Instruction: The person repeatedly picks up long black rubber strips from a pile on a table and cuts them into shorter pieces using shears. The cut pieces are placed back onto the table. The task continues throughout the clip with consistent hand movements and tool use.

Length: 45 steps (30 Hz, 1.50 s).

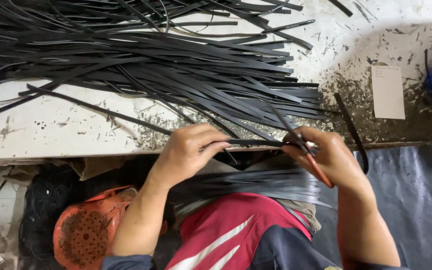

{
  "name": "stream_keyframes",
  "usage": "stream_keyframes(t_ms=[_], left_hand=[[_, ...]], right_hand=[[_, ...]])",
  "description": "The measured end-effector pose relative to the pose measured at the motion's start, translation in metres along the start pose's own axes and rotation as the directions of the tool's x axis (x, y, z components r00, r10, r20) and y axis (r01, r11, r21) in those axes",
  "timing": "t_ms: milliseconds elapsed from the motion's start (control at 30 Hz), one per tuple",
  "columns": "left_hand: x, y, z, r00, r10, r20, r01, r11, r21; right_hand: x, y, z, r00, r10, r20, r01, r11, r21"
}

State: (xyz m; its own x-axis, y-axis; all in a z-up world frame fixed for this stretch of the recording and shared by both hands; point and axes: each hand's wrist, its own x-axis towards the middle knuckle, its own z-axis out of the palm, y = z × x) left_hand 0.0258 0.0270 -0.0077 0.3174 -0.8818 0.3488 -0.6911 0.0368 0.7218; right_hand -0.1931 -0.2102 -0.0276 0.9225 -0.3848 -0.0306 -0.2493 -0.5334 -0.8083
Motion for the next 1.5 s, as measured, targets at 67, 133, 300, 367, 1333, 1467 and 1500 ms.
stream_keyframes(t_ms=[67, 133, 300, 367, 1333, 1467, 1500], left_hand=[[-0.001, -0.004, 0.007, 1.000, 0.006, -0.008, -0.006, 1.000, -0.010], [0.002, 0.001, 0.016, 1.000, 0.012, -0.017, -0.012, 1.000, -0.021], [0.017, 0.019, 0.026, 0.992, 0.128, -0.014, -0.128, 0.992, 0.006], [0.010, 0.008, 0.017, 0.993, 0.115, -0.014, -0.115, 0.993, 0.007], [-0.008, -0.008, 0.006, 1.000, 0.006, 0.008, -0.006, 1.000, 0.020], [-0.002, -0.001, 0.026, 0.998, 0.066, 0.017, -0.066, 0.997, 0.028], [0.001, 0.003, 0.029, 0.995, 0.092, 0.033, -0.093, 0.994, 0.052]], right_hand=[[0.002, -0.008, -0.002, 1.000, -0.003, -0.006, 0.003, 1.000, -0.011], [0.006, -0.019, 0.004, 1.000, -0.005, -0.012, 0.005, 1.000, -0.023], [0.013, -0.033, 0.024, 0.995, -0.104, 0.011, 0.104, 0.995, 0.003], [0.008, -0.026, 0.014, 0.997, -0.077, 0.008, 0.077, 0.997, -0.021], [0.006, -0.025, 0.012, 0.998, -0.003, 0.069, 0.006, 0.999, -0.043], [0.013, -0.033, 0.029, 0.994, -0.066, 0.089, 0.065, 0.998, 0.010], [0.015, -0.037, 0.035, 0.991, -0.101, 0.089, 0.098, 0.994, 0.040]])
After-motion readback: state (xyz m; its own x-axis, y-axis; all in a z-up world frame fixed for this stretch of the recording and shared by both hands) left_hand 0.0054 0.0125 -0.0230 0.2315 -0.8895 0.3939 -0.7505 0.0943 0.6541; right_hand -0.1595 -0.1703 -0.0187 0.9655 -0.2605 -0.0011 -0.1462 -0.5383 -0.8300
